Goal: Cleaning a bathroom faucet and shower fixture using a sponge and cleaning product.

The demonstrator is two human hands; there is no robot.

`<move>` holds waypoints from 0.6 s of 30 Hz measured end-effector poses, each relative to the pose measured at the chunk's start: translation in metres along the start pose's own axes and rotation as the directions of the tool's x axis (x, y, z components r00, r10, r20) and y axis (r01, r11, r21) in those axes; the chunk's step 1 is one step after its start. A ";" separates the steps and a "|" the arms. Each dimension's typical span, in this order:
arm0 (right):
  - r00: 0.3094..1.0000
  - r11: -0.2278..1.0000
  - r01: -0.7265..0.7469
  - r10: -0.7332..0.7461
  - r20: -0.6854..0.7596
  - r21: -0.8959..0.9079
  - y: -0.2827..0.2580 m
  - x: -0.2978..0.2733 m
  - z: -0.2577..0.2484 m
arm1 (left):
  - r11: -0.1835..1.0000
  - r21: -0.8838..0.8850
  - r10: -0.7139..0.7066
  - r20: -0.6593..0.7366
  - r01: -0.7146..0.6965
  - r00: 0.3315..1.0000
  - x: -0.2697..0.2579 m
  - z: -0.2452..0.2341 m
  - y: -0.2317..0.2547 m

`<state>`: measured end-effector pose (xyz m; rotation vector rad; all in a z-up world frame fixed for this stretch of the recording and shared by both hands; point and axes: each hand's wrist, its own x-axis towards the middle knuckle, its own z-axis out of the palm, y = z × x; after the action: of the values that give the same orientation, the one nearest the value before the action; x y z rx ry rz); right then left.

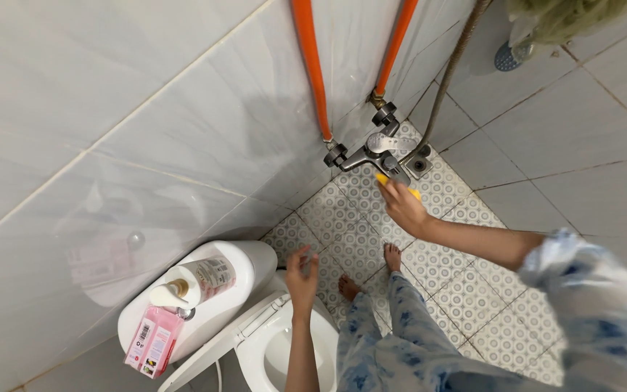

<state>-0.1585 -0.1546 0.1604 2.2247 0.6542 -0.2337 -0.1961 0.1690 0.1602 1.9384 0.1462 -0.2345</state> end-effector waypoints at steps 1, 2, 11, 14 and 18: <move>1.000 1.000 -0.001 0.001 -0.002 -0.004 0.005 0.000 -0.005 | 1.000 -0.003 0.003 -0.002 -0.003 1.000 -0.001 -0.001 -0.002; 0.999 0.999 0.046 -0.046 0.014 0.001 0.010 0.000 -0.011 | 1.000 -0.013 0.000 0.004 0.000 1.000 -0.003 -0.001 -0.004; 0.995 0.994 0.097 -0.097 -0.007 -0.055 0.009 0.019 -0.008 | 0.998 -0.054 -0.040 -0.008 0.039 0.999 -0.018 -0.017 -0.019; 0.981 0.985 0.172 -0.170 0.097 -0.019 0.005 0.023 -0.003 | 0.994 -0.071 -0.086 -0.020 0.085 0.996 -0.020 -0.022 -0.026; 0.995 0.996 0.085 -0.086 -0.043 -0.016 0.034 0.041 -0.021 | 0.993 -0.071 -0.098 -0.037 0.095 0.994 -0.023 -0.021 -0.034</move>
<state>-0.1066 -0.1424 0.1818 2.1962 0.7734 -0.2241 -0.2235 0.2008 0.1425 1.8705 0.2723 -0.2512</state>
